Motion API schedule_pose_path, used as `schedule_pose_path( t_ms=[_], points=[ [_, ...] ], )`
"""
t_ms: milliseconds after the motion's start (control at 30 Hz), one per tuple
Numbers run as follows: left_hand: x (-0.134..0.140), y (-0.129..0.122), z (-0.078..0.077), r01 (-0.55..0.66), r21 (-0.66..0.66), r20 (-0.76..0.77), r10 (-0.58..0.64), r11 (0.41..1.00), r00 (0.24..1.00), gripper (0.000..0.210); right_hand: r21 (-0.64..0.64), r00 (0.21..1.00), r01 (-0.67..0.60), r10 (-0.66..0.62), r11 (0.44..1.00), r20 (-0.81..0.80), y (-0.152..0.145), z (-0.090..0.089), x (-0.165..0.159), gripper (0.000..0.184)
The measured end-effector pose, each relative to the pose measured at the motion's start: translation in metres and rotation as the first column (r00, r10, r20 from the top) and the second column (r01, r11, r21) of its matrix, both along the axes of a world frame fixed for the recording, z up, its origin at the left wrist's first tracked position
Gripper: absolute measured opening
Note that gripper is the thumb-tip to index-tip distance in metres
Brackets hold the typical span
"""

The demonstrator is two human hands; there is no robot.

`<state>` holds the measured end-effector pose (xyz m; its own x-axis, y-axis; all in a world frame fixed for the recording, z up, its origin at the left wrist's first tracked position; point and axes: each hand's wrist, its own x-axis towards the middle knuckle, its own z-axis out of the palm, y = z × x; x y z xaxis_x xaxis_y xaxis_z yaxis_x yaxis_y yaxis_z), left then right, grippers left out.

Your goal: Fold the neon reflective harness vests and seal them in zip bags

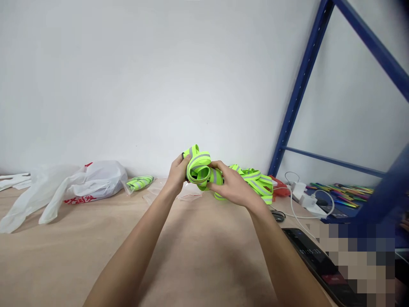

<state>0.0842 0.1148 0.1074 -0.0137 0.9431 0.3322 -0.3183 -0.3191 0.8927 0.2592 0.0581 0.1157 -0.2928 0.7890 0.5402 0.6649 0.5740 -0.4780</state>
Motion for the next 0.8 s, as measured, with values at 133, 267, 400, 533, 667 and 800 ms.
schedule_pose_path(
  t_ms=[133,267,400,533,667,800],
  points=[
    [-0.003,0.003,-0.001,-0.020,-0.001,-0.004,0.020,1.000,1.000,0.027,0.033,0.996,0.082,-0.081,0.996,-0.021,0.002,-0.005,-0.007,0.032],
    [-0.006,0.007,-0.001,-0.030,-0.031,0.041,0.031,0.999,0.999,0.030,0.144,0.992,0.011,0.007,0.989,-0.124,0.008,-0.008,-0.009,0.002],
    [-0.007,0.010,-0.002,-0.004,-0.093,0.108,0.014,0.996,0.994,0.035,0.181,0.987,-0.018,0.047,0.983,-0.155,0.013,-0.010,-0.009,0.012],
    [-0.008,0.013,-0.004,0.036,-0.154,0.167,-0.010,0.987,0.986,0.035,0.197,0.990,0.042,-0.015,0.980,-0.138,0.015,-0.013,-0.007,0.016],
    [-0.009,0.011,-0.004,0.072,-0.150,0.171,-0.046,0.986,0.984,0.035,0.171,0.995,0.046,-0.029,0.984,-0.099,0.017,-0.014,-0.007,0.030],
    [-0.009,0.009,-0.004,0.106,-0.087,0.139,-0.094,0.990,0.986,0.042,0.126,0.994,-0.021,0.035,0.992,-0.107,0.018,-0.015,-0.007,0.055]
  ],
)
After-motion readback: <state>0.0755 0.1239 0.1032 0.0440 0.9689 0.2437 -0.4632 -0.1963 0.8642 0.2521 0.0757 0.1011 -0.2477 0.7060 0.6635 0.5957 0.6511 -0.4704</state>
